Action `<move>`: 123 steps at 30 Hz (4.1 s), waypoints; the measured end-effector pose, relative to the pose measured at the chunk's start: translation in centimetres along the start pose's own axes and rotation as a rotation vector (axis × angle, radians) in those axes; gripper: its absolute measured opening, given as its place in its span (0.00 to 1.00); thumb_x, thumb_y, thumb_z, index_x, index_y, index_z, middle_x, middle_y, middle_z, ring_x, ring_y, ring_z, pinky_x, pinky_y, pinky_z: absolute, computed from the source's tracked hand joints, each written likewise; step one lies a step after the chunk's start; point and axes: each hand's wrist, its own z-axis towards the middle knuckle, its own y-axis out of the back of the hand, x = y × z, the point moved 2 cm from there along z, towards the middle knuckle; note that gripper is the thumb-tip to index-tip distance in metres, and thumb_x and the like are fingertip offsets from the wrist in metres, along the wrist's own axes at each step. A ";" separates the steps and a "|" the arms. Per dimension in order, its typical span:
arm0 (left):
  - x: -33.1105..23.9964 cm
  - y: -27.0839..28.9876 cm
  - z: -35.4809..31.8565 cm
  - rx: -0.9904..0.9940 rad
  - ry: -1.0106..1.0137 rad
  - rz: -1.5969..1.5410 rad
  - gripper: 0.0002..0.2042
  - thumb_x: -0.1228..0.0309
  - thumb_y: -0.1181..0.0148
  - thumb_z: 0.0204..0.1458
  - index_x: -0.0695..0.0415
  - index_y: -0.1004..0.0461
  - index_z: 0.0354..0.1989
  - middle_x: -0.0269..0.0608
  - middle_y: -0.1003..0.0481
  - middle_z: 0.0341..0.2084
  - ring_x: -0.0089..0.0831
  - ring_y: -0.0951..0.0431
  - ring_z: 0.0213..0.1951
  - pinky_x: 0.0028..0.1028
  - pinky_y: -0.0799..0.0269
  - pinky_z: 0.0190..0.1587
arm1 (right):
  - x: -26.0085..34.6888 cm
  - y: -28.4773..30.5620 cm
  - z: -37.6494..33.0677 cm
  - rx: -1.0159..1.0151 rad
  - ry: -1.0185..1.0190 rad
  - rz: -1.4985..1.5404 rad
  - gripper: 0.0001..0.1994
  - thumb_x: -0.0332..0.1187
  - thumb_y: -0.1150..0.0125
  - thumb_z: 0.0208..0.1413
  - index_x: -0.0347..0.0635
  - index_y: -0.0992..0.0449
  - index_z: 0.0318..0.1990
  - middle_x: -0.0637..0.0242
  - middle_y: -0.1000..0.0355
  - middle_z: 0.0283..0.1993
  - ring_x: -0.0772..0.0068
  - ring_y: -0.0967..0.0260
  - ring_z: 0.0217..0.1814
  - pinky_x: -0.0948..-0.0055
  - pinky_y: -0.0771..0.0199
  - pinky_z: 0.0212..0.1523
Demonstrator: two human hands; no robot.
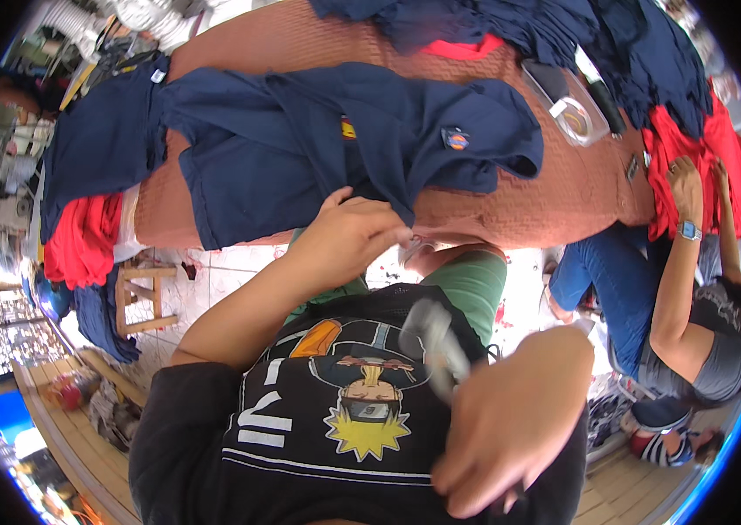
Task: The person cleans dark shirts by hand using small shears to remove loose threads from the neckline and labels.
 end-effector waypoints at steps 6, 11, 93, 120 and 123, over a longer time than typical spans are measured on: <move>2.8 3.8 -3.1 -0.335 0.032 0.138 0.18 0.60 0.39 0.55 0.52 0.26 0.53 0.45 0.27 0.52 0.45 0.31 0.59 0.47 0.44 0.63 | 4.7 2.8 -0.6 -0.187 -0.013 -0.230 0.08 0.33 0.41 0.56 0.40 0.22 0.29 0.71 0.29 0.25 0.80 0.30 0.22 0.79 0.33 0.19; 9.4 10.3 -0.5 -0.791 0.182 0.141 0.16 0.65 0.34 0.51 0.58 0.25 0.46 0.47 0.24 0.43 0.43 0.22 0.43 0.35 0.27 0.47 | -1.1 7.9 -3.4 -0.833 -0.695 -0.590 0.15 0.36 0.30 0.46 0.37 0.22 0.39 0.60 0.28 0.34 0.57 0.27 0.32 0.69 0.28 0.30; 4.7 3.8 1.7 -0.291 0.105 -0.212 0.06 0.71 0.35 0.50 0.60 0.18 0.34 0.46 0.19 0.28 0.33 0.19 0.29 0.29 0.26 0.35 | -11.4 7.0 -4.6 -1.393 -1.207 -0.927 0.09 0.30 0.37 0.54 0.41 0.27 0.42 0.56 0.24 0.35 0.49 0.24 0.38 0.58 0.26 0.38; 7.9 3.8 2.0 -0.166 0.107 -0.635 0.09 0.70 0.43 0.61 0.64 0.24 0.41 0.35 0.21 0.31 0.20 0.24 0.33 0.22 0.27 0.40 | -11.4 6.8 -3.4 -1.400 -1.202 -0.843 0.08 0.28 0.37 0.52 0.38 0.25 0.39 0.59 0.26 0.38 0.52 0.25 0.40 0.62 0.27 0.39; 7.6 3.9 1.9 -0.177 0.118 -0.612 0.09 0.69 0.43 0.61 0.64 0.24 0.41 0.35 0.21 0.31 0.20 0.23 0.33 0.22 0.27 0.40 | -11.2 6.9 -3.6 -1.371 -1.222 -0.862 0.08 0.28 0.37 0.52 0.39 0.25 0.39 0.60 0.27 0.38 0.51 0.26 0.39 0.60 0.28 0.38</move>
